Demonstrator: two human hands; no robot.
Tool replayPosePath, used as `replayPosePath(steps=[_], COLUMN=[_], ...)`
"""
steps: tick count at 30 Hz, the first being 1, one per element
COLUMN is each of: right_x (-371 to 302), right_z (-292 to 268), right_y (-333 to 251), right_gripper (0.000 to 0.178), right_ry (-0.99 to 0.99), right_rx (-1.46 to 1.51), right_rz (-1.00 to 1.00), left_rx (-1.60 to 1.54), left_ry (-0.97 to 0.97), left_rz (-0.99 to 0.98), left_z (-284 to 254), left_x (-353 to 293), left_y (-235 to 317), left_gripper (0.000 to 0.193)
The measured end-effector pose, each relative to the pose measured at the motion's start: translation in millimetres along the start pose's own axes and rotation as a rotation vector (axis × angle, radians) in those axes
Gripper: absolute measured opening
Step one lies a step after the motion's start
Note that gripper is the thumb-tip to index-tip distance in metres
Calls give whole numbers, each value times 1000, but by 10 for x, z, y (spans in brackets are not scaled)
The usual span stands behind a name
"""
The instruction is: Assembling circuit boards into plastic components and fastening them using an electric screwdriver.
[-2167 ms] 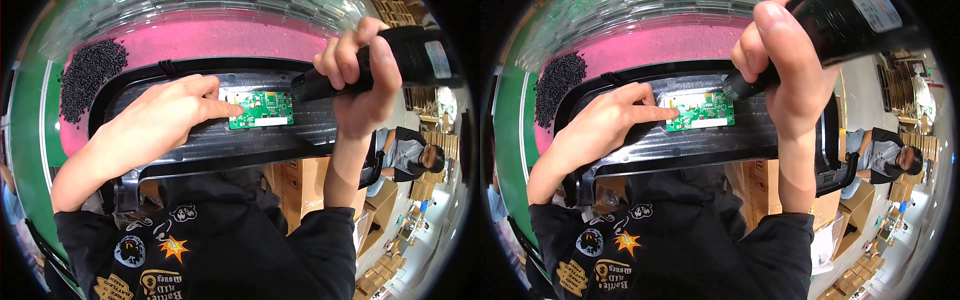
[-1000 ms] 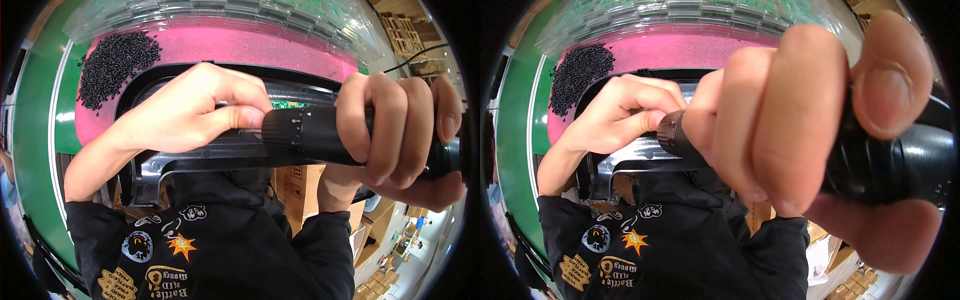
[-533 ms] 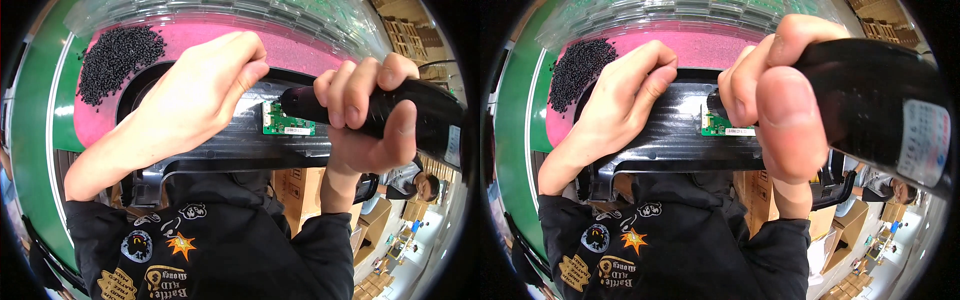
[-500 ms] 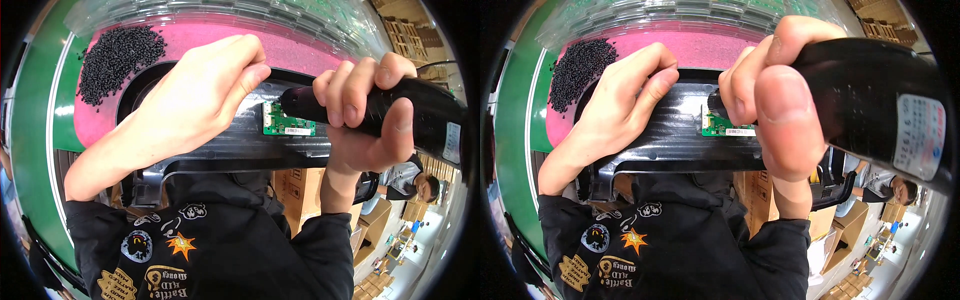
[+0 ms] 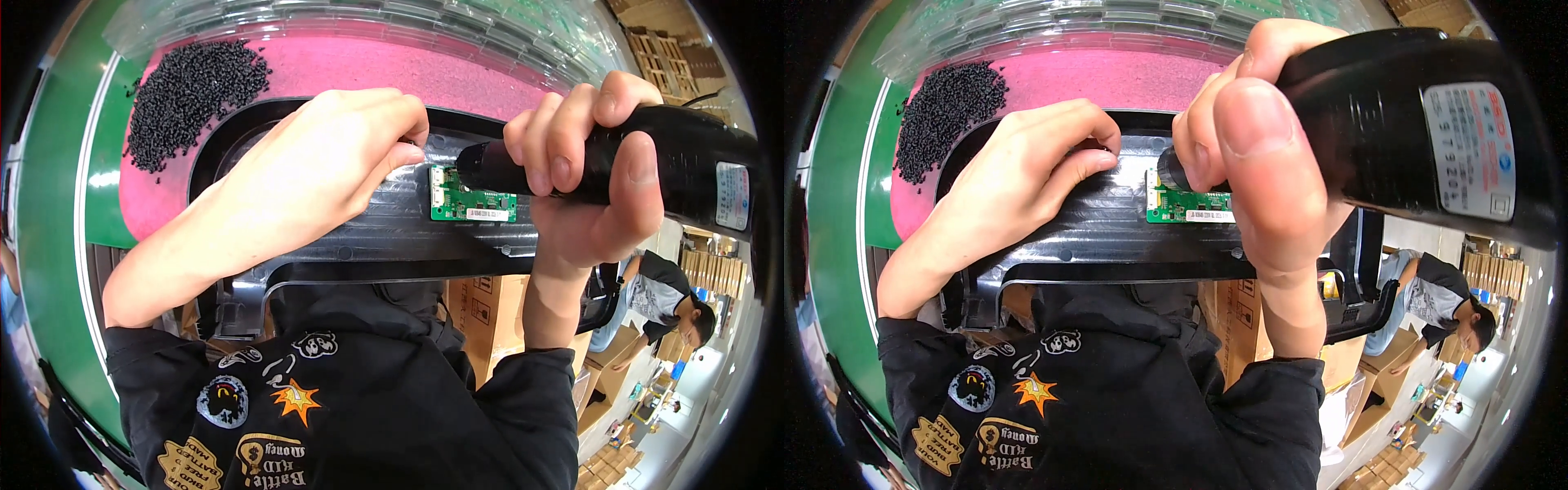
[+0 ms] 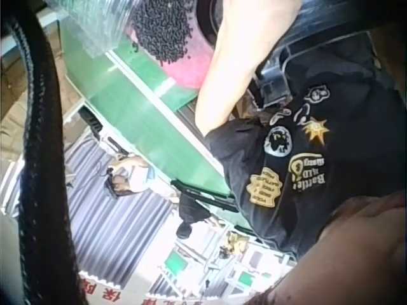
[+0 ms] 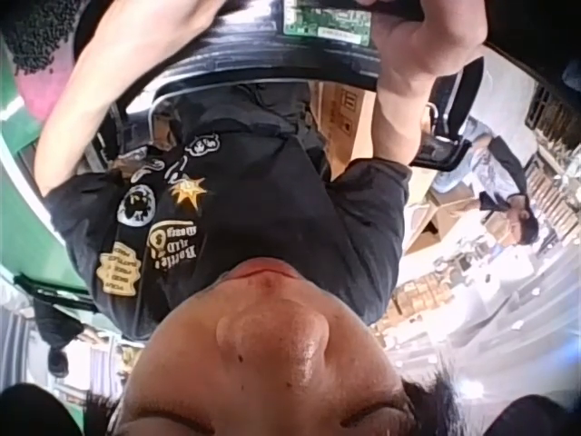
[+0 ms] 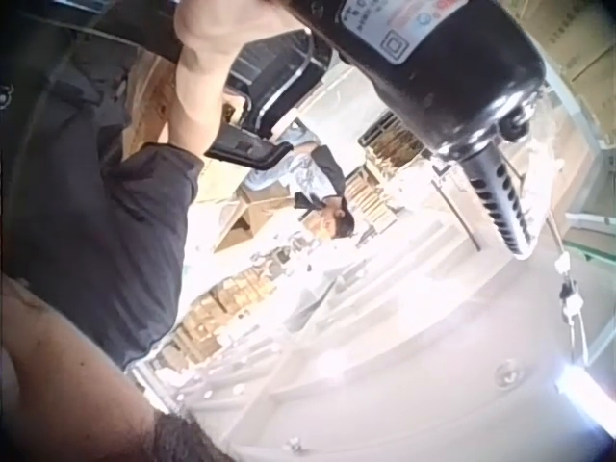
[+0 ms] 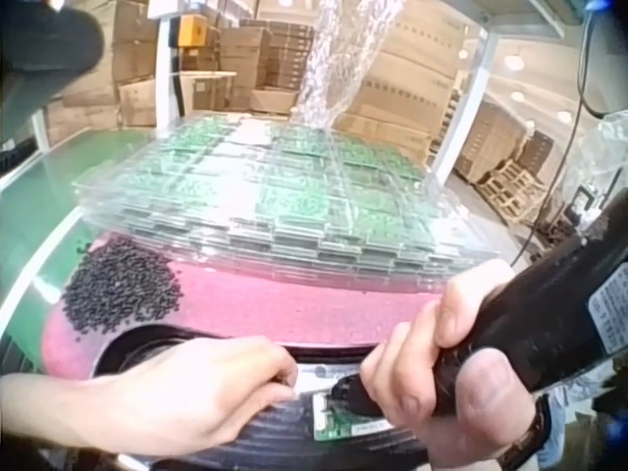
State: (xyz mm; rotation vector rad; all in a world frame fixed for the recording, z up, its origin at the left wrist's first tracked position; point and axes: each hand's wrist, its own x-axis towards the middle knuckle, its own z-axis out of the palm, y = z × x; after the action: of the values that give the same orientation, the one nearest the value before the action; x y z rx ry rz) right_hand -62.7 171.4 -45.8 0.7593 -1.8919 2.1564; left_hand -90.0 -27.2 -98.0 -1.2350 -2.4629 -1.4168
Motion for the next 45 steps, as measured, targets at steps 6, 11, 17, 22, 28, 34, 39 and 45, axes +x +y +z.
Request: replayPosePath(steps=[6, 11, 17, 22, 28, 34, 39, 45], right_x=[4, 68, -9, -125, -205, -192, -246, -268], right_z=[28, 45, 97, 90, 171, -1, 23, 21], right_y=[51, 90, 7, -284, -475, -583, -508, -371], right_gripper=[27, 24, 25, 33, 37, 37, 44, 43], right_ry=[4, -73, 79, 12, 25, -217, -173, -162], right_rx=[-21, -27, -51, 318, 318, 203, 173, 200], right_rz=[-2, 36, 1, -151, -190, -70, -142, -189], left_rx=[121, 121, 52, 32, 19, -10, 95, 48], left_ry=[-48, -115, -119, -101, -99, -119, -148, -102], left_rz=[-47, -34, -12, 92, 268, 313, 327, 302], left_z=[-7, -5, -54, -45, -12, 25, 20, 28], left_x=[-15, -54, -62, -44, -5, -14, -7, -22], left_y=[57, 45, 83, 90, 118, 117, 138, 129], left_gripper=[15, 18, 16, 17, 19, 20, 20, 16])
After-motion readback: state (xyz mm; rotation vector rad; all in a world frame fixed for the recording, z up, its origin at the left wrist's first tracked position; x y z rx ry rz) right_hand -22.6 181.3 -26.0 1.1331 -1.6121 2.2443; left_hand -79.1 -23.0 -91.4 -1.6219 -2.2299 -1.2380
